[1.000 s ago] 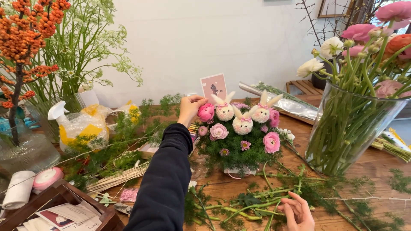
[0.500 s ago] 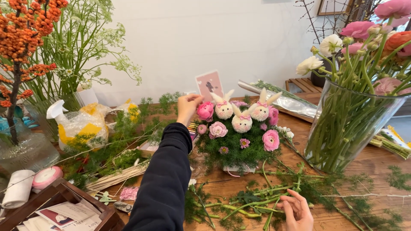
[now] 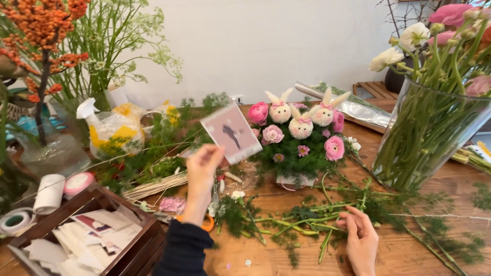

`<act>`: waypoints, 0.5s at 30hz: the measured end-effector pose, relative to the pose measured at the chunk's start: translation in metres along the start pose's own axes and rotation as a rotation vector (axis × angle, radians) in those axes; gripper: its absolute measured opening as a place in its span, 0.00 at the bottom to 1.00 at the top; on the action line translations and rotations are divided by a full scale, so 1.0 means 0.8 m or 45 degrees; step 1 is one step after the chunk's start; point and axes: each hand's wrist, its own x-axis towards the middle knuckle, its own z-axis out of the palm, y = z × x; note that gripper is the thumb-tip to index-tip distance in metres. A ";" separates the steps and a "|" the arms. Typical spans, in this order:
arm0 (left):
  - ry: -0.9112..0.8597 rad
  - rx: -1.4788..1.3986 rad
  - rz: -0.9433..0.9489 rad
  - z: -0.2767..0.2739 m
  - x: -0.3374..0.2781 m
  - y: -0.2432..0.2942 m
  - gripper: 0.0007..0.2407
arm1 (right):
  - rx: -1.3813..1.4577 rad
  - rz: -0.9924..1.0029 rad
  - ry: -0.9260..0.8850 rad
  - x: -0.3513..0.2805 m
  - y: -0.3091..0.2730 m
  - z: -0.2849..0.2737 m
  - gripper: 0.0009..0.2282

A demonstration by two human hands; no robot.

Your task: The person arranges a floral bouquet containing pink flowers and stuffed bunnies on a wooden table. They use a hot glue gun to attach a card to the arrangement and tie a pink ribbon around it. The person also handles a small card with a photo and places it near the bouquet.

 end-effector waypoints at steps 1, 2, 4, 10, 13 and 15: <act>0.004 0.001 -0.003 -0.002 -0.014 -0.012 0.04 | -0.001 0.002 -0.005 -0.003 -0.008 0.000 0.11; -0.017 -0.038 -0.085 -0.003 -0.028 -0.024 0.04 | -0.024 0.028 0.015 -0.007 -0.016 0.000 0.10; -0.040 -0.078 -0.168 -0.001 -0.053 -0.042 0.04 | -0.047 0.054 0.038 -0.011 -0.022 0.000 0.09; -0.182 -0.075 -0.218 0.014 -0.102 -0.098 0.02 | -0.086 0.032 -0.013 -0.016 -0.031 0.000 0.09; -0.215 -0.073 -0.289 0.024 -0.108 -0.125 0.03 | -0.035 0.070 -0.036 -0.016 -0.032 0.001 0.08; -0.382 0.165 -0.329 0.032 -0.113 -0.129 0.04 | 0.020 0.041 -0.026 -0.016 -0.028 0.001 0.08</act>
